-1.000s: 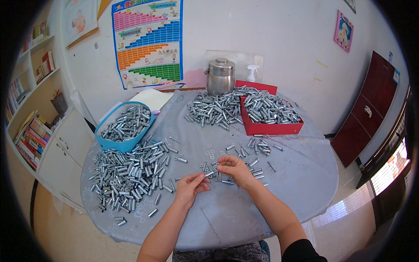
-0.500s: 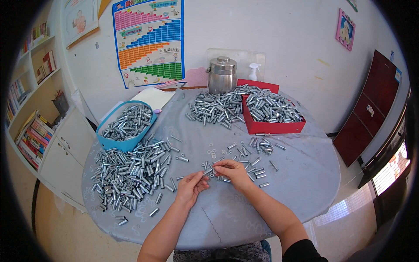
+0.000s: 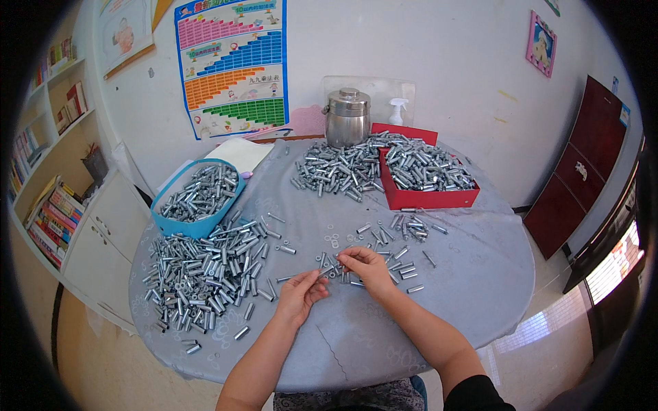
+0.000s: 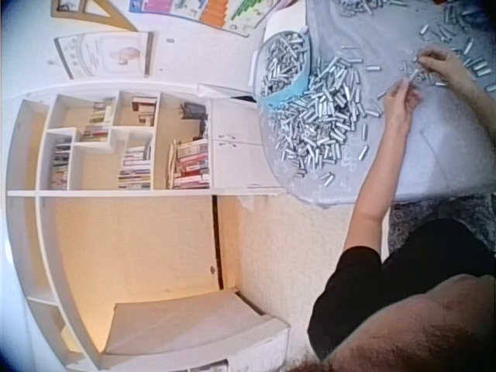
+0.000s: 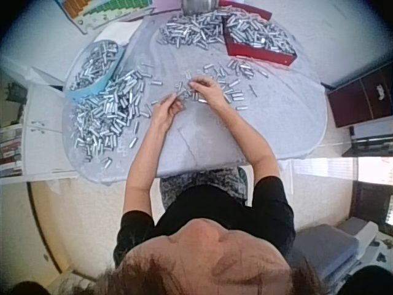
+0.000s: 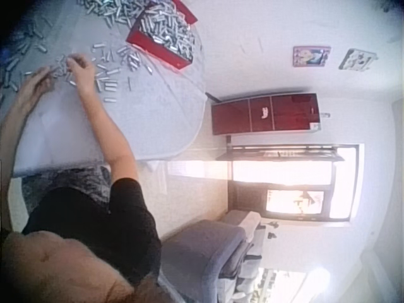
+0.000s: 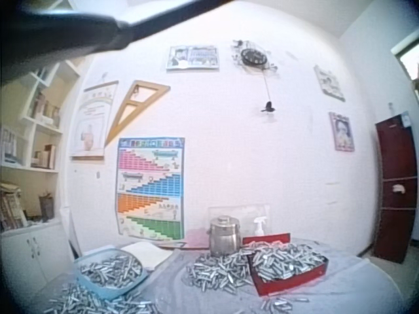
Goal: The person sits at a table covered with a grey cloth and assembles small metal fasteners by hand. They pick up cylindrical metal pieces and small washers, threading the washers onto the fasteners one by one. The assembled units are placed into a blue plastic basket on the left, while loose components are gathered from the table surface and a red box on the right.
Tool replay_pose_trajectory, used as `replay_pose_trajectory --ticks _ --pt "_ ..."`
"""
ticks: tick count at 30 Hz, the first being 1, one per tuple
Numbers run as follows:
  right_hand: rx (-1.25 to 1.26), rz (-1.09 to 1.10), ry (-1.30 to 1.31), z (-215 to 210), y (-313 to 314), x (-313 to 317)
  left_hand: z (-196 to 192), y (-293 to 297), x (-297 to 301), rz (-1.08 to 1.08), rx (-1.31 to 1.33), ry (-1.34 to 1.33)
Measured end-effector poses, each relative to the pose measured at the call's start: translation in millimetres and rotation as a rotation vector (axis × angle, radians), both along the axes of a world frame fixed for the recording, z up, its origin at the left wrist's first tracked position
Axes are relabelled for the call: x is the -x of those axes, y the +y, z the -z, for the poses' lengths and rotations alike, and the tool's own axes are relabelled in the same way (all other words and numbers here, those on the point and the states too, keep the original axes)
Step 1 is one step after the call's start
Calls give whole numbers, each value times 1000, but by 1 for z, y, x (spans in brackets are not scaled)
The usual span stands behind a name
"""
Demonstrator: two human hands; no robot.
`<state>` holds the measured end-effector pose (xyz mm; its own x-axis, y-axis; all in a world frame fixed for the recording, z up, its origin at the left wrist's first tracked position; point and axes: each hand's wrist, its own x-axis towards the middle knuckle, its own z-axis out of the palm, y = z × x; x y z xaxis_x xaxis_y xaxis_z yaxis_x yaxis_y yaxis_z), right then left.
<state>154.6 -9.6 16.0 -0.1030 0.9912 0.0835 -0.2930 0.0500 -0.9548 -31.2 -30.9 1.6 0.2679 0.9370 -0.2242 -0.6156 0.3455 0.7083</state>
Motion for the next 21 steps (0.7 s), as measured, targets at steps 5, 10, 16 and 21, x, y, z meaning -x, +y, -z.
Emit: replay_pose_trajectory --ticks 5,10,16,21 --pt "-43 -4 -142 -5 -6 2 -1 0 1 -15 1 -6" --pt "-63 -27 -202 -16 -13 4 -4 -2 -1 -22 -32 64" --pt "-192 358 -616 -17 10 -40 -5 -1 -2 -45 -53 61" --pt "-277 333 -1189 -20 5 -50 -3 -1 -2 -48 -38 70"
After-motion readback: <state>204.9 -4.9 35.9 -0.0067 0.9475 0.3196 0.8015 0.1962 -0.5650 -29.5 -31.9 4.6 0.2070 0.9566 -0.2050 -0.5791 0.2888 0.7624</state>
